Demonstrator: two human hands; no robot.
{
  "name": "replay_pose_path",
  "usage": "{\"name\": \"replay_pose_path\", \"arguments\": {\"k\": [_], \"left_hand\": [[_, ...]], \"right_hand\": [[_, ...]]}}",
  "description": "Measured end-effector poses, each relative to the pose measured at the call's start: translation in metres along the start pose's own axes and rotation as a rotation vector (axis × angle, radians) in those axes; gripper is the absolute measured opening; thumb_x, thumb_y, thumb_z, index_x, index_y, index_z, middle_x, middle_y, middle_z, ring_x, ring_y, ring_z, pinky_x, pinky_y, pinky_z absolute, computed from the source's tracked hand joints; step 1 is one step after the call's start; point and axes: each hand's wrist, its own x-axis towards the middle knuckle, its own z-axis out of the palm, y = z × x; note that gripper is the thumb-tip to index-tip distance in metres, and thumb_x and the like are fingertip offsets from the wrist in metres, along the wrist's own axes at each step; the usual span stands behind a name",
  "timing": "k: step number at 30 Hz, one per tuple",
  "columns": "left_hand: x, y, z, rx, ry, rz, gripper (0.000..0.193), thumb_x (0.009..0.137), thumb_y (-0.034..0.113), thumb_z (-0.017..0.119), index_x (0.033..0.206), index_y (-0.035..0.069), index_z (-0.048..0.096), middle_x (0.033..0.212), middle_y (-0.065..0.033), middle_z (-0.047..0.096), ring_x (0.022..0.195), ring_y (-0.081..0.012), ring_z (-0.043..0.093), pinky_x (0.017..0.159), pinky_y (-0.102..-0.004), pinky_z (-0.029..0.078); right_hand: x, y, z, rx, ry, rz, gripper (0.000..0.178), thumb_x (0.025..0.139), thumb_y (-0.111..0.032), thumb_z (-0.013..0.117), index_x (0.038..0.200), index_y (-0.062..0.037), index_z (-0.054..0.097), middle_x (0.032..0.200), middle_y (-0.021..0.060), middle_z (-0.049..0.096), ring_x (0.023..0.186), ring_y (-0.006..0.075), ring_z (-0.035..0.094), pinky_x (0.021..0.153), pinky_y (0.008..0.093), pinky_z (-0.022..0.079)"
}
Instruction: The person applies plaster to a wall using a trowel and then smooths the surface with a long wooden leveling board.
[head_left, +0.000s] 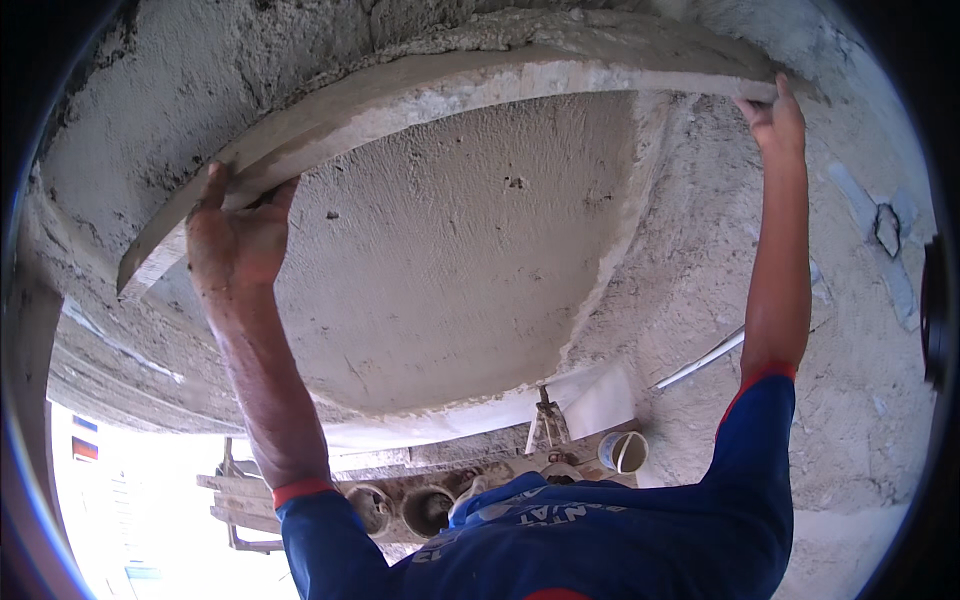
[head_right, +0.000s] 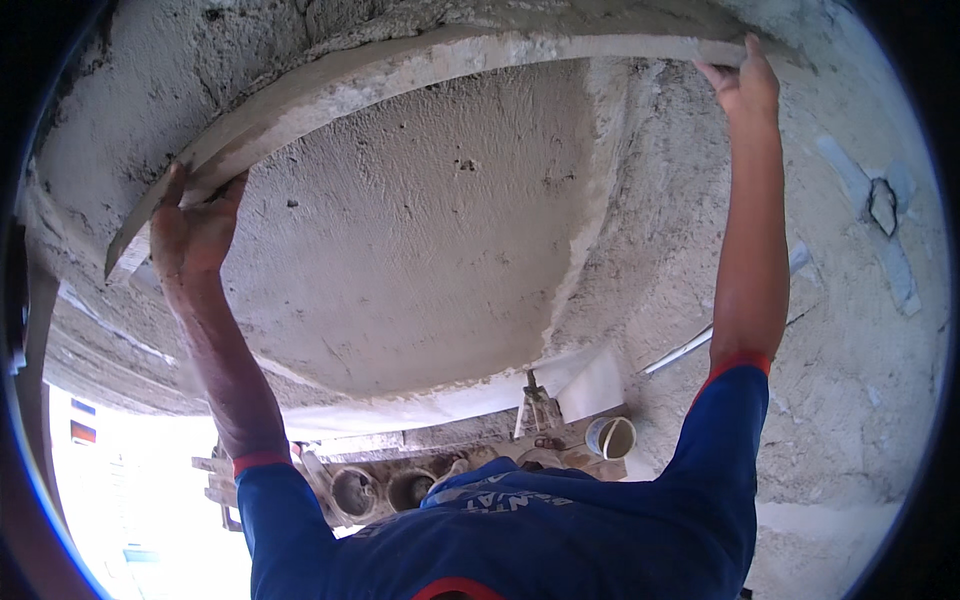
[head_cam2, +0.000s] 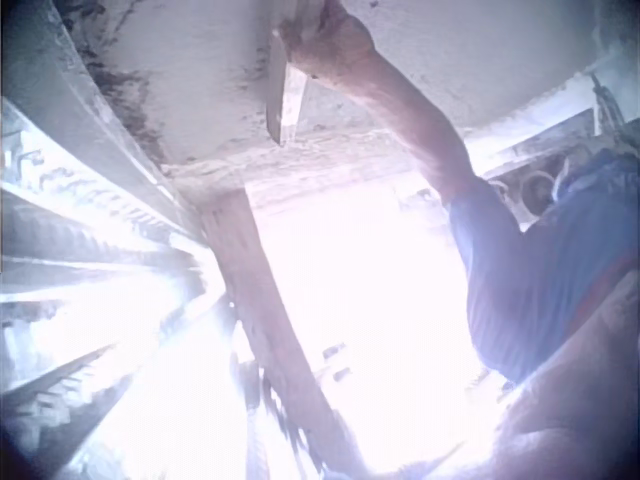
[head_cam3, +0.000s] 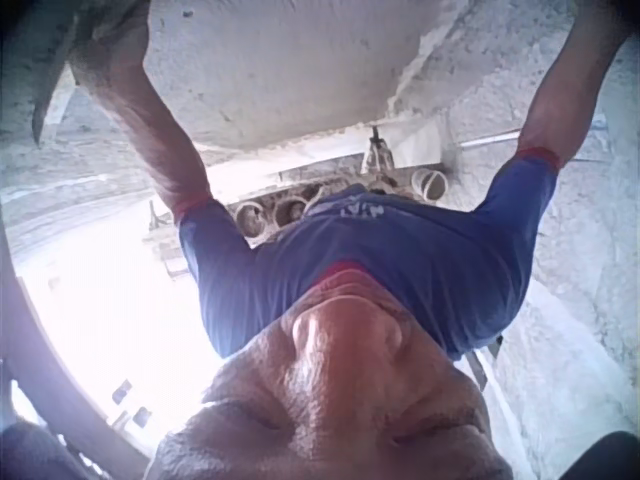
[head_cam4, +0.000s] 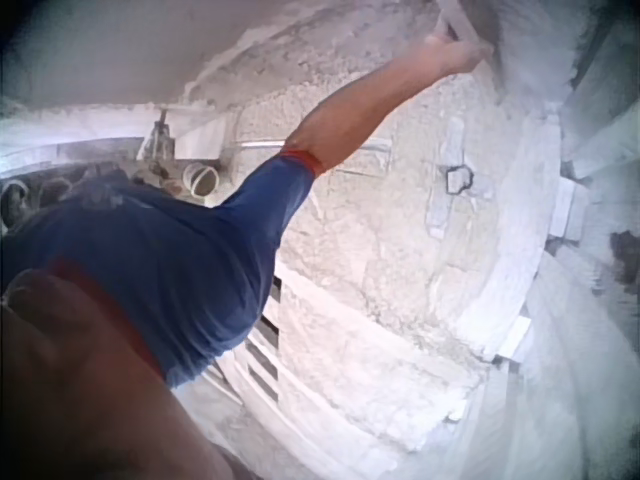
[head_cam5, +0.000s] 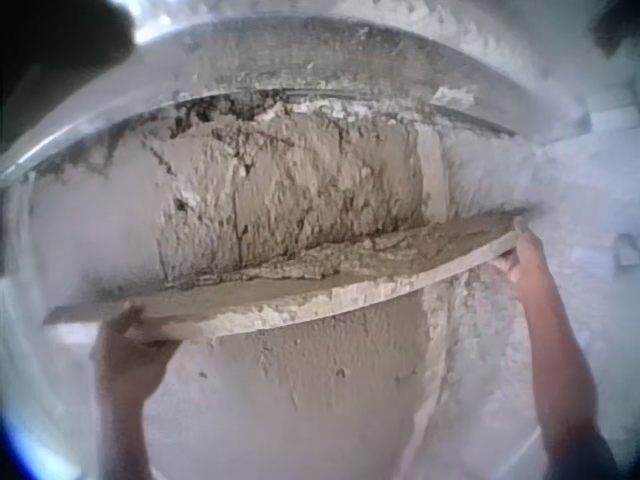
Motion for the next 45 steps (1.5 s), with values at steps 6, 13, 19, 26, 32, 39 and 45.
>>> {"name": "replay_pose_path", "arguments": {"k": [6,13,19,26,32,39,45], "left_hand": [[-0.061,0.008,-0.055,0.038,0.166,0.004,0.041,0.098,0.021,0.038,0.131,-0.002,0.030,0.137,-0.0228,0.030,0.130,-0.0348,0.030,0.109,-0.0537,0.026],[-0.158,-0.008,-0.218,0.031,0.616,0.042,0.040,0.096,0.034,0.041,0.123,0.005,0.046,0.123,-0.0171,0.051,0.115,-0.0331,0.048,0.098,-0.0501,0.039],[-0.267,0.005,-0.368,0.104,0.733,0.045,0.042,0.092,0.037,0.048,0.119,0.005,0.051,0.115,-0.0135,0.058,0.109,-0.0298,0.053,0.096,-0.0447,0.041],[-0.437,0.053,-0.452,0.177,0.978,0.419,0.039,0.092,0.036,0.048,0.111,0.003,0.055,0.105,-0.0146,0.061,0.100,-0.0286,0.058,0.092,-0.0442,0.045],[-0.602,0.109,-0.428,0.176,1.017,0.648,0.044,0.082,0.037,0.055,0.106,0.000,0.059,0.095,-0.0173,0.065,0.089,-0.0337,0.061,0.085,-0.0505,0.049],[-0.743,0.137,-0.275,0.255,1.172,0.952,0.045,0.079,0.034,0.059,0.110,0.001,0.058,0.104,-0.0178,0.062,0.097,-0.0321,0.059,0.089,-0.0487,0.046],[-0.769,0.113,-0.191,0.585,1.331,1.062,0.047,0.075,0.029,0.061,0.113,0.001,0.056,0.108,-0.0162,0.061,0.103,-0.0303,0.057,0.094,-0.0484,0.043]], "right_hand": [[-0.074,0.034,-0.059,-0.007,0.000,0.302,0.041,0.093,-0.028,0.054,0.120,0.0012,0.045,0.117,0.0182,0.055,0.106,0.0326,0.055,0.093,0.0510,0.046],[-0.216,0.106,-0.160,0.015,-0.124,0.794,0.034,0.097,-0.032,0.043,0.114,-0.0040,0.051,0.107,0.0139,0.062,0.092,0.0273,0.063,0.083,0.0446,0.051],[-0.322,0.179,-0.227,0.092,-0.179,1.240,0.039,0.093,-0.026,0.051,0.127,-0.0073,0.044,0.124,0.0104,0.053,0.115,0.0278,0.050,0.098,0.0463,0.043],[-0.425,0.231,-0.221,0.061,-0.401,1.595,0.041,0.090,-0.024,0.058,0.127,-0.0130,0.045,0.128,0.0069,0.049,0.117,0.0271,0.047,0.102,0.0467,0.038],[-0.513,0.253,-0.191,-0.046,-0.522,1.898,0.043,0.084,-0.028,0.066,0.121,-0.0120,0.050,0.120,0.0071,0.053,0.110,0.0247,0.052,0.099,0.0446,0.042],[-0.657,0.320,-0.189,-0.127,-0.626,2.509,0.031,0.091,-0.025,0.056,0.115,-0.0064,0.052,0.110,0.0127,0.059,0.100,0.0283,0.058,0.088,0.0473,0.051],[-0.804,0.369,-0.203,-0.113,-0.823,2.689,0.030,0.096,-0.029,0.047,0.115,-0.0063,0.053,0.110,0.0140,0.059,0.100,0.0305,0.058,0.088,0.0503,0.050]]}}
